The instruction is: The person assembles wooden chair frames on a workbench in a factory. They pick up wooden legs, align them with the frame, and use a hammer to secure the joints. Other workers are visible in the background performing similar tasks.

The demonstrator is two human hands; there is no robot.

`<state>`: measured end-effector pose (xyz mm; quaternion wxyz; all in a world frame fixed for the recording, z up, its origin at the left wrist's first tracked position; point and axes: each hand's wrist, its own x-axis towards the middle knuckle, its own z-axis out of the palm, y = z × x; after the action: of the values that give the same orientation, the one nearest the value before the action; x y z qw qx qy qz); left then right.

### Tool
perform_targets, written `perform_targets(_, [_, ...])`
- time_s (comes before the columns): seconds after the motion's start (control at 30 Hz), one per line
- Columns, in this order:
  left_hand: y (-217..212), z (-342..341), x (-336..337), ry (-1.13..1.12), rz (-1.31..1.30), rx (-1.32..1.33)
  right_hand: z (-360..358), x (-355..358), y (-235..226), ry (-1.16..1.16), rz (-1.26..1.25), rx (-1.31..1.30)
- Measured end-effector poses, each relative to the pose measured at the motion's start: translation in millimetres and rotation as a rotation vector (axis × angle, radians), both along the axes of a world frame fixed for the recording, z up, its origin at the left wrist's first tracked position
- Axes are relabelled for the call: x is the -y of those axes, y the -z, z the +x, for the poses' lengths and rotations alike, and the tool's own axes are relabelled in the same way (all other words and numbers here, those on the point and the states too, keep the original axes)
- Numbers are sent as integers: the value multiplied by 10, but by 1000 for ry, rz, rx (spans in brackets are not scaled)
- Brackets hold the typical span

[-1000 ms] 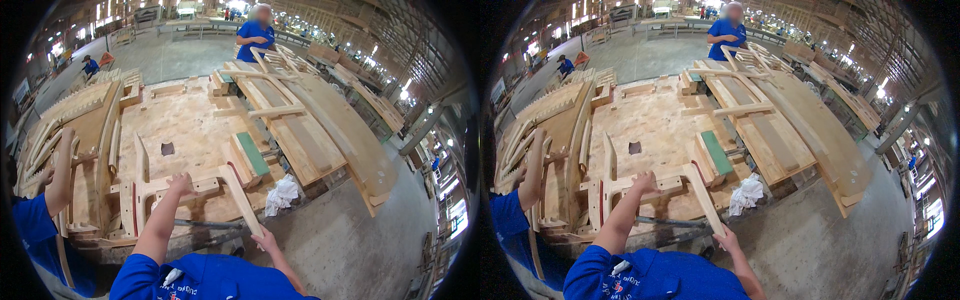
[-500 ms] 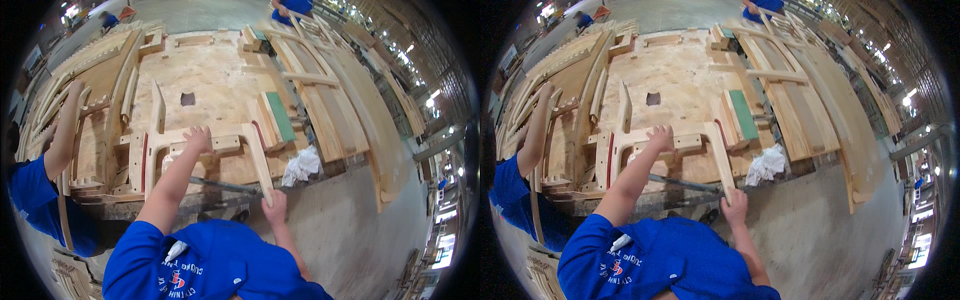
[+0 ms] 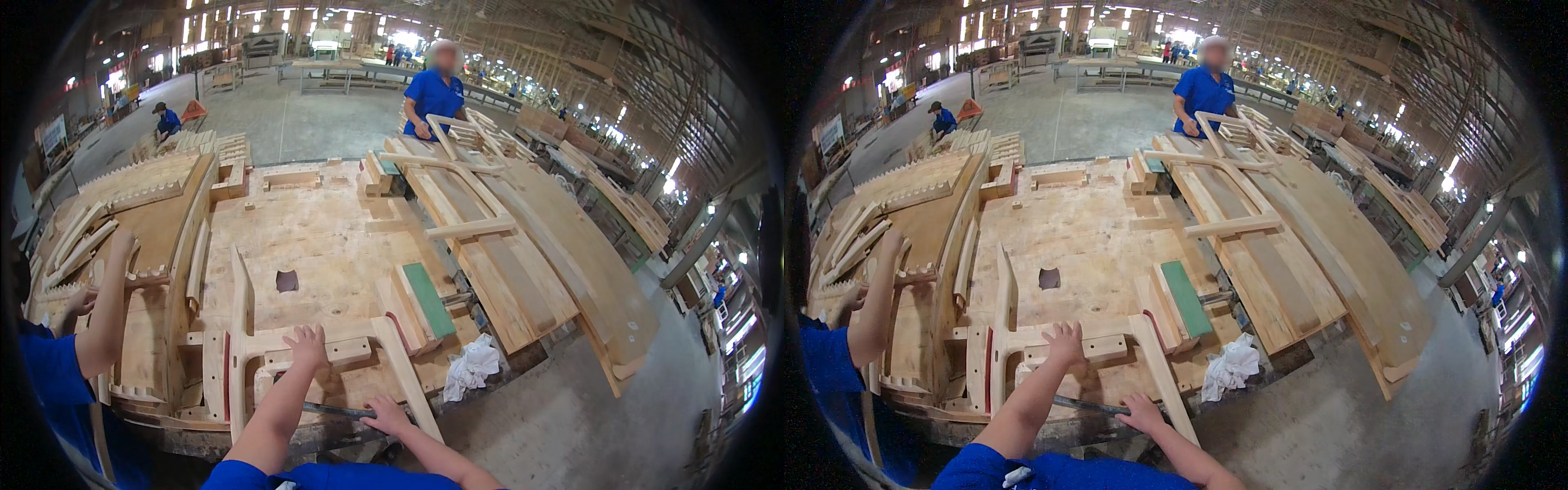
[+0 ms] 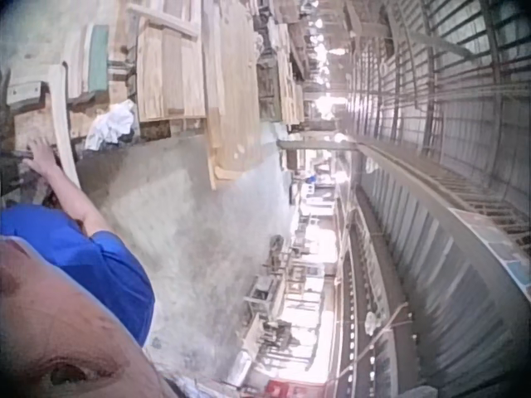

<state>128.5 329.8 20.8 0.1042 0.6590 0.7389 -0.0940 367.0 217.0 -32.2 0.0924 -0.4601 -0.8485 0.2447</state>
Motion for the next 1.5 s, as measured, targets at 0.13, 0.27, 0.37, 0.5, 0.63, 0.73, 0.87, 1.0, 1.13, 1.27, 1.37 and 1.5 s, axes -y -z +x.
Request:
perform_targets(0.13, [2,42,-13,-24,-18,14,24,-15,72,2,-15,-37])
perform_targets(0.27, [17,38,-4,-36,-57,11,14,-22,42,27,-67,-50])
perform_targets(0.37, [40,56,-42,-37,-66,-7,11,-48,50,28,-93,-54])
perform_targets(0.5, [2,80,-60,-49,-122,13,18,-70,37,14,-92,-69])
perform_targets(0.63, [-19,83,-61,-58,-142,2,-4,-99,22,1,-111,-61])
perform_targets(0.73, [-29,100,-84,-55,-163,-17,-12,-144,-5,-2,-163,-44])
perform_targets(0.87, [-4,113,-100,-67,-157,-24,-27,-184,-63,-4,-205,-28])
perform_targets(1.0, [28,86,-98,-54,-140,-40,-45,-227,-116,-32,-231,-34])
perform_targets(1.13, [10,105,-103,-51,-139,-29,-38,-257,-118,-26,-287,-40])
perform_targets(1.27, [11,100,-97,-50,-134,-31,-38,-275,-92,-35,-295,-35])
perform_targets(1.37, [28,76,-85,-53,-126,-38,-46,-275,-90,-35,-299,-45])
perform_targets(1.5, [31,96,-86,-54,-126,-32,-50,-282,-51,-20,-299,-45])
